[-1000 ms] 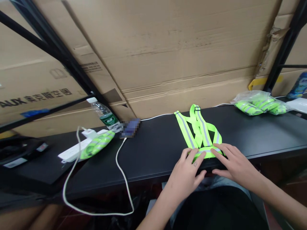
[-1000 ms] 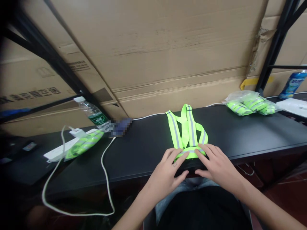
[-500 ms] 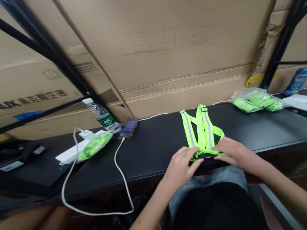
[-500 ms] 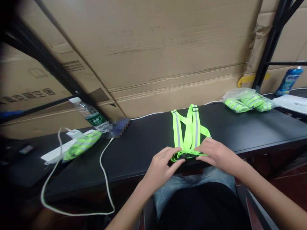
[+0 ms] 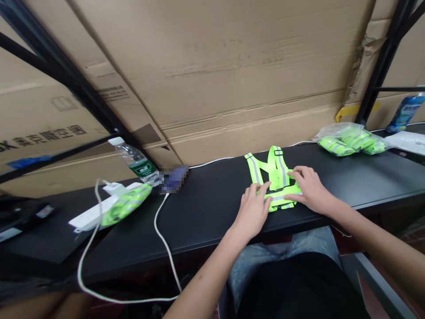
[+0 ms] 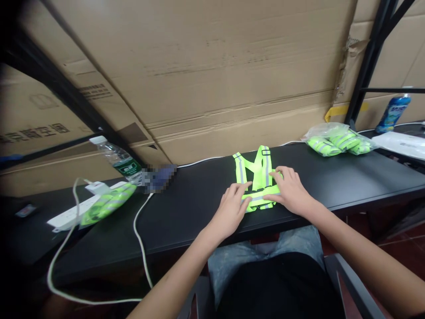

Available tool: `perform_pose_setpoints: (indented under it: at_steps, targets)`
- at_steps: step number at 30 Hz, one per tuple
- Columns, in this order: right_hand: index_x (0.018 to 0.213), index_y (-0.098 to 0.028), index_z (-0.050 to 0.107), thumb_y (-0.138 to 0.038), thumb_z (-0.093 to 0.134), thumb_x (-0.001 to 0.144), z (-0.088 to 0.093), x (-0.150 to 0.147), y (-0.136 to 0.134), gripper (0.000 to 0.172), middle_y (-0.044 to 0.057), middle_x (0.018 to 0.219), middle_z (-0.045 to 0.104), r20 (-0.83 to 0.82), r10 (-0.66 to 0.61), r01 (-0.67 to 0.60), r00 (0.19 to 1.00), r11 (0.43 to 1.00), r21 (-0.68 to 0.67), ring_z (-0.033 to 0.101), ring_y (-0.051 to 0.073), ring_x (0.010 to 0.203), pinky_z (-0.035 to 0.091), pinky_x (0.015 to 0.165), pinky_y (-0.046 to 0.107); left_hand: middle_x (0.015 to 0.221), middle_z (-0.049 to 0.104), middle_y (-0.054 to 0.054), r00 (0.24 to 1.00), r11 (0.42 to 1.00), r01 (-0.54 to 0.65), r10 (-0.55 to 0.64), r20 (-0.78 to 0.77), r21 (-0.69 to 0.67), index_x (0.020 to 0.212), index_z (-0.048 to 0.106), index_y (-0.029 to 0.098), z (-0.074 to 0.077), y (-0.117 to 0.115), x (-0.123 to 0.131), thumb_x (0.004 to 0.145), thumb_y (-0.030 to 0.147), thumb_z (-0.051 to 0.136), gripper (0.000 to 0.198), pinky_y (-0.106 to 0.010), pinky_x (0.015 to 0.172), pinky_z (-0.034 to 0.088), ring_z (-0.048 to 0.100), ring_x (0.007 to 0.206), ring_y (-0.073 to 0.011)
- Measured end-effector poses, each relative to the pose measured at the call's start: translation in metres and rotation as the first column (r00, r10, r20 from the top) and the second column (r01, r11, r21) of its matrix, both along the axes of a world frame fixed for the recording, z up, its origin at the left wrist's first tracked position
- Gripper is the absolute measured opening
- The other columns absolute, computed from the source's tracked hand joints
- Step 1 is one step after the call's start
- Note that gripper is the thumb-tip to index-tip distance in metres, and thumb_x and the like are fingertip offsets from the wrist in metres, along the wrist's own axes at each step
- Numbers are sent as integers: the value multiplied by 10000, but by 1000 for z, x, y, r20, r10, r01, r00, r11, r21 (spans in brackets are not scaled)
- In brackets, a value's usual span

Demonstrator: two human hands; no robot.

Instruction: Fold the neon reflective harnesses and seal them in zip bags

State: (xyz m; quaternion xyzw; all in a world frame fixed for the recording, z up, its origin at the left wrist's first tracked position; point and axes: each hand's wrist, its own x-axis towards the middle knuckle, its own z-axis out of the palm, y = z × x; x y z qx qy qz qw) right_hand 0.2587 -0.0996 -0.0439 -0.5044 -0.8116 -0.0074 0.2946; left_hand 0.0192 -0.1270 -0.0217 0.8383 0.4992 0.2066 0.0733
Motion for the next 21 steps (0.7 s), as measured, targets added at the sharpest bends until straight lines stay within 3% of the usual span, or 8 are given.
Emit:
perform_pose_setpoints:
  at_steps: [3, 7, 11, 16, 19, 21]
  targets:
    - [1407, -57, 477, -737, 527, 861, -10, -1, -3, 874, 281, 1302, 562, -73, -82, 80, 994, 996, -38, 552, 426, 1223, 479, 981, 571, 1383, 545, -156, 997, 997, 75, -74, -25, 34, 1393, 525, 193, -1, -2, 5, 1036, 204, 317, 413, -472, 1056, 461, 531, 1286, -279]
    - [1475, -119, 424, -628, 480, 947, -8, -4, -7, 736, 234, 1326, 622, -96, -11, -8, 995, 981, -192, 616, 394, 1203, 520, 962, 571, 1483, 502, -179, 995, 996, 85, -83, -60, 32, 1388, 529, 157, -2, -1, 8, 1046, 456, 351, 487, -503, 1120, 412, 442, 1410, -318]
    - [1439, -190, 516, -581, 433, 989, 5, -4, -9, 601, 162, 1436, 578, -43, 140, -145, 989, 969, -198, 509, 361, 1360, 441, 1090, 587, 1442, 550, -187, 990, 994, 96, -90, -113, 51, 1325, 565, 136, 0, 3, 11, 1001, 523, 446, 519, -529, 1117, 402, 477, 1378, -353]
    - [1517, -164, 428, -571, 342, 1021, 7, 0, -10, 647, 137, 1574, 411, 23, 200, -184, 980, 938, -292, 307, 313, 1495, 276, 1207, 585, 1308, 632, -154, 986, 985, 143, -133, -104, 98, 1271, 568, 146, 2, 2, 13, 1008, 471, 462, 431, -491, 1080, 435, 568, 1256, -307]
    - [1482, -177, 488, -541, 319, 1031, 7, 1, -10, 603, 127, 1565, 435, 15, 196, -182, 981, 938, -296, 332, 311, 1485, 292, 1200, 581, 1330, 619, -148, 985, 984, 153, -144, -98, 88, 1295, 553, 158, 2, 0, 12, 1012, 457, 462, 421, -498, 1086, 424, 559, 1268, -303]
    - [1454, -188, 522, -506, 308, 1036, 10, 1, -11, 567, 124, 1530, 485, 15, 201, -188, 980, 941, -280, 396, 310, 1446, 343, 1174, 570, 1467, 525, -159, 984, 984, 153, -143, -106, 88, 1323, 540, 159, 3, -1, 12, 1009, 462, 461, 444, -509, 1114, 395, 473, 1371, -322]
